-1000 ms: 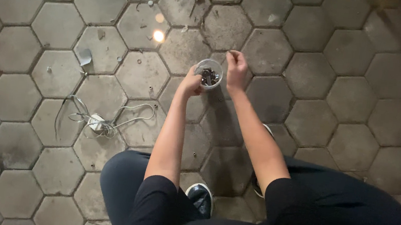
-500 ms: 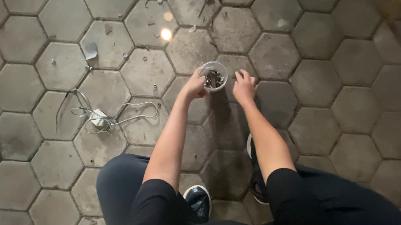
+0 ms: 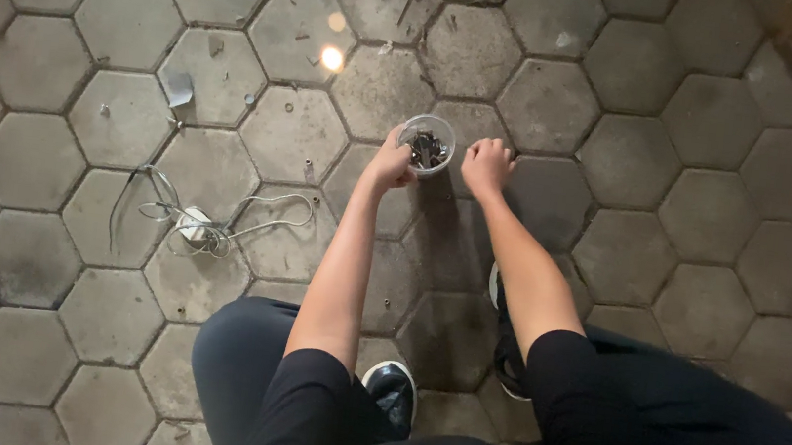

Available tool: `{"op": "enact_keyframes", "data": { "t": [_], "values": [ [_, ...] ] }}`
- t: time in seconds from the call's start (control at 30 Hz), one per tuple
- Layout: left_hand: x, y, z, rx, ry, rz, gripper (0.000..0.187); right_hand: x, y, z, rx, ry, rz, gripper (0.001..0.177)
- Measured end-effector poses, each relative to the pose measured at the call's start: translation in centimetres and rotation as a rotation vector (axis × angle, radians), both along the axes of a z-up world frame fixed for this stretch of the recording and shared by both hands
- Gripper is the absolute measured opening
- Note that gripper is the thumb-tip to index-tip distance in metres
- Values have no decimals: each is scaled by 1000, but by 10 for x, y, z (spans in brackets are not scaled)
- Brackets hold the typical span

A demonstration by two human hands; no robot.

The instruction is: The person sorts metal hardware into a plastic cup.

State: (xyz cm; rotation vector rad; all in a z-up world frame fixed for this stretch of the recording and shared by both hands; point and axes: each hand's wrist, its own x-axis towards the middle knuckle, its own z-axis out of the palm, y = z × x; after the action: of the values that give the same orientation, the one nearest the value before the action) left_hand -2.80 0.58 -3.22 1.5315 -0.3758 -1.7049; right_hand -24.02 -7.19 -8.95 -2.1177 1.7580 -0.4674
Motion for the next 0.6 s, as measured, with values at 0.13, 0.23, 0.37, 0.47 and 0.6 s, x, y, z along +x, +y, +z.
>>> {"op": "enact_keyframes", "data": {
  "t": [0.13,0.23,0.37,0.47,0.6],
  "values": [
    [0,3,13,11,-14,-1,71,10,-23,-21,165,-575,-199,14],
    [0,5,15,-19,-35,-3,71,35,-16,57,748,-1509,-500,8],
    [1,9,30,-52,-68,-18,68,44,-7,72,694,-1581,-155,9],
    [-1,9,31,-53,-82,-19,68,45,0,83,573,-1393,-27,8],
    [-3,9,9,-86,-43,33,69,47,8,95,479,-1344,-4,12]
  ]
}}
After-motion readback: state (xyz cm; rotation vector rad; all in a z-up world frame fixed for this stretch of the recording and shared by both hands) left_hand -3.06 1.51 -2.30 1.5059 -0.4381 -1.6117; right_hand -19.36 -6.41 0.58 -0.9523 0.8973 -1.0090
